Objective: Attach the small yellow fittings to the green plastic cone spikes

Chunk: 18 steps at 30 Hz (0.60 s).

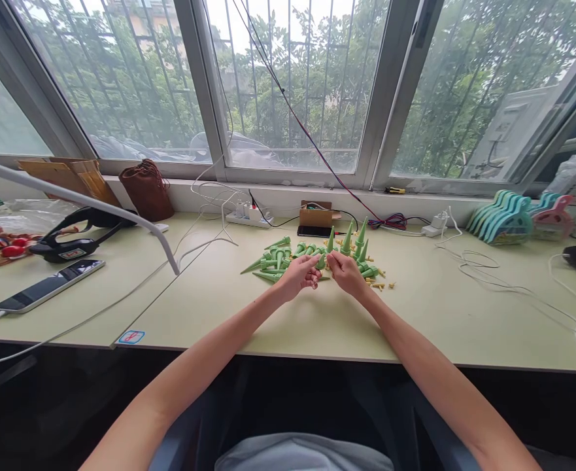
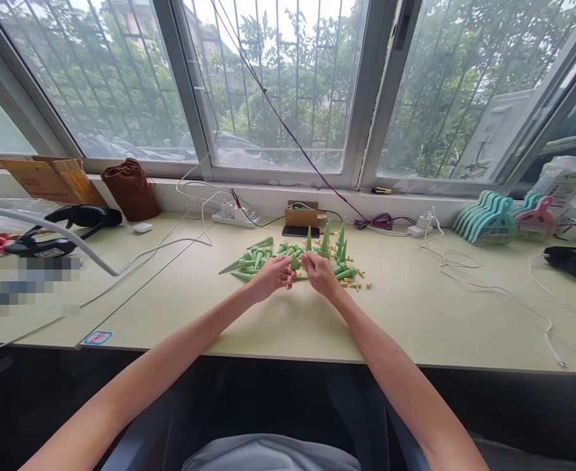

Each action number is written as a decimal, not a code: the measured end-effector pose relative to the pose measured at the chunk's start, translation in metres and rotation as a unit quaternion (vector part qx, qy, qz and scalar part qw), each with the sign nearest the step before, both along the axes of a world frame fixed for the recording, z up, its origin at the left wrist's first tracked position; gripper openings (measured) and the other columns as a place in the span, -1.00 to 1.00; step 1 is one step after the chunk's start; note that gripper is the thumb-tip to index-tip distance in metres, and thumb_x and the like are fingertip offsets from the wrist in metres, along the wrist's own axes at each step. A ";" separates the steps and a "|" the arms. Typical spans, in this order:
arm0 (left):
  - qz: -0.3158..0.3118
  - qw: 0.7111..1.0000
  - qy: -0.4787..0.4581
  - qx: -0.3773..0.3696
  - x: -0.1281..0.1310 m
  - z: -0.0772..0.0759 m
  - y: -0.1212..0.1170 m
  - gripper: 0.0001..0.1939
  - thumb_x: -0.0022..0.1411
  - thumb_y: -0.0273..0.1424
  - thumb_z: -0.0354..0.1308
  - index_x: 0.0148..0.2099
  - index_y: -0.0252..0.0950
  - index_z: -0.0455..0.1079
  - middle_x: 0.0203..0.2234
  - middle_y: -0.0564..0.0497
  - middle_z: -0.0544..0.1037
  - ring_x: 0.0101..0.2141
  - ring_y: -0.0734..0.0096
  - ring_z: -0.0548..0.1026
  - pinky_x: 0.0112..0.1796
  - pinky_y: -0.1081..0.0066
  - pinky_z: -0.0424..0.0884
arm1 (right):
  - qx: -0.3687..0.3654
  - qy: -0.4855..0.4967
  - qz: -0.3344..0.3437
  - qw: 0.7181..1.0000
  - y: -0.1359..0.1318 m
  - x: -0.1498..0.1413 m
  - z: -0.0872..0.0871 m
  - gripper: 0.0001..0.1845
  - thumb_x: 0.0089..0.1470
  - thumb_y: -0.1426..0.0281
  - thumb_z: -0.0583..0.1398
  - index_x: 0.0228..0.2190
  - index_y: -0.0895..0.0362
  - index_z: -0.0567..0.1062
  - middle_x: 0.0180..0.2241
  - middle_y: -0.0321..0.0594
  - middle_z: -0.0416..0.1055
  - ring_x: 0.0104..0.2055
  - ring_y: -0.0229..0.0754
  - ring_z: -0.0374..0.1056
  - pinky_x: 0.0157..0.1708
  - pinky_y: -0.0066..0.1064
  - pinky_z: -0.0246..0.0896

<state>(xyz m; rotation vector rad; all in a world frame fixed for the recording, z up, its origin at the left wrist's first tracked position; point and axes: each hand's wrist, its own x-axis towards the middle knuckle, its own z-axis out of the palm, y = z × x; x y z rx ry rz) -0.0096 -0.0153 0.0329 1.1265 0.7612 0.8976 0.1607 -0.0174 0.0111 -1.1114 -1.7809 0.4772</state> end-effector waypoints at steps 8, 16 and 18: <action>0.079 0.970 0.100 0.208 0.002 -0.006 -0.002 -0.48 0.06 -0.05 0.30 -0.10 -0.27 0.25 -0.54 0.11 0.41 -0.63 0.57 0.34 -0.60 0.51 0.29 | -0.012 0.015 0.001 1.000 0.000 0.000 0.002 -0.50 0.25 0.01 -0.06 -0.57 0.07 0.15 -0.63 -0.33 0.17 -0.56 -0.27 0.08 -0.52 -0.41 0.01; 0.147 0.860 0.214 0.439 0.006 -0.013 -0.003 -0.75 0.21 -0.28 0.17 -0.09 -0.26 0.33 -0.27 -0.04 0.42 -0.37 0.48 0.43 -0.43 0.51 0.39 | -0.084 0.097 0.034 0.991 0.005 -0.003 -0.005 -0.43 0.21 -0.13 -0.10 -0.58 0.04 0.13 -0.70 -0.32 0.13 -0.68 -0.25 0.07 -0.67 -0.37 0.01; 0.146 0.855 0.218 0.447 0.006 -0.014 -0.003 -0.77 0.22 -0.29 0.15 -0.10 -0.25 0.34 -0.23 -0.06 0.42 -0.36 0.47 0.44 -0.43 0.51 0.40 | -0.068 0.078 0.033 0.994 0.005 -0.004 -0.004 -0.41 0.21 -0.15 -0.15 -0.58 0.04 0.11 -0.71 -0.31 0.12 -0.69 -0.26 0.06 -0.70 -0.36 0.01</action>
